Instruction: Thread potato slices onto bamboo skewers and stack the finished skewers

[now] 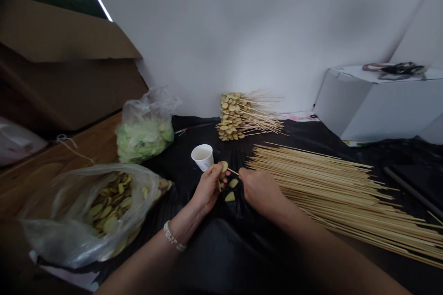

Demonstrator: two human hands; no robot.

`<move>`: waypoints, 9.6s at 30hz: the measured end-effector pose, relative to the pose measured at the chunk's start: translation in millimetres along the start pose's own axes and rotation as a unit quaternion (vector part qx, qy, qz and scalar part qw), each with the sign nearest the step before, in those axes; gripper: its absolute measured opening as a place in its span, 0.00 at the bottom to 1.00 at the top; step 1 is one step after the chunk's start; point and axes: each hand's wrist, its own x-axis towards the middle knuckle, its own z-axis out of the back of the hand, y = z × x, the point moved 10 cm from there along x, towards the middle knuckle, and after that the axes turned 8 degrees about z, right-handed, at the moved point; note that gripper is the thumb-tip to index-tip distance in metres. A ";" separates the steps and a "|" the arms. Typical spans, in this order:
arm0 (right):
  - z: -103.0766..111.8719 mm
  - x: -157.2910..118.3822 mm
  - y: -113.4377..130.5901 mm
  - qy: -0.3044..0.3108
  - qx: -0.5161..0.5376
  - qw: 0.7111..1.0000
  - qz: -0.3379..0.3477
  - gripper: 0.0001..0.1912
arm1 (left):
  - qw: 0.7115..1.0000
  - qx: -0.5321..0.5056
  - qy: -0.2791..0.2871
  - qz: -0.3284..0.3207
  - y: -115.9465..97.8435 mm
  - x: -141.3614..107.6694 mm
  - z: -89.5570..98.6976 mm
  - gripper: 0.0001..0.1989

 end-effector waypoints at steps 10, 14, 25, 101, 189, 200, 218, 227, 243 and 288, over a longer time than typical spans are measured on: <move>13.7 -2.7 8.3 -0.100 0.002 0.994 0.049 0.13 | 0.997 -0.052 -0.015 0.048 -0.2 0.5 3.8 0.12; 30.2 -7.0 9.2 -0.155 -0.026 0.985 0.069 0.13 | 0.990 -0.108 -0.030 0.090 4.2 2.4 8.4 0.08; 23.8 -6.4 4.2 -0.107 -0.066 0.991 0.042 0.13 | 0.973 -0.170 -0.015 0.156 15.2 4.8 6.6 0.06; 12.1 -3.8 -2.1 -0.116 0.048 0.992 0.021 0.10 | 0.999 0.010 -0.021 -0.041 -12.4 2.1 7.8 0.18; -0.9 3.0 -9.1 -0.003 0.232 0.973 0.000 0.15 | 0.998 0.048 -0.004 -0.034 -10.9 -2.0 1.2 0.18; 10.7 -5.5 9.0 -0.107 -0.035 0.992 0.050 0.11 | 0.999 0.035 -0.002 -0.022 -5.6 0.3 2.6 0.18; 1.4 4.5 -10.4 -0.066 0.214 0.974 0.002 0.14 | 0.999 0.028 -0.013 -0.028 -11.2 1.1 3.4 0.19; -0.1 2.7 -9.8 -0.047 0.197 0.979 -0.016 0.14 | 0.998 0.050 0.013 -0.030 -6.9 -2.6 -3.7 0.18; -2.0 -1.2 0.8 -0.036 0.009 0.999 -0.011 0.12 | 0.992 0.109 0.064 -0.031 0.3 -8.4 -19.1 0.20; 23.2 4.3 -30.5 -0.094 0.221 0.971 0.017 0.13 | 0.923 -0.261 0.058 0.278 32.7 -4.5 -10.5 0.04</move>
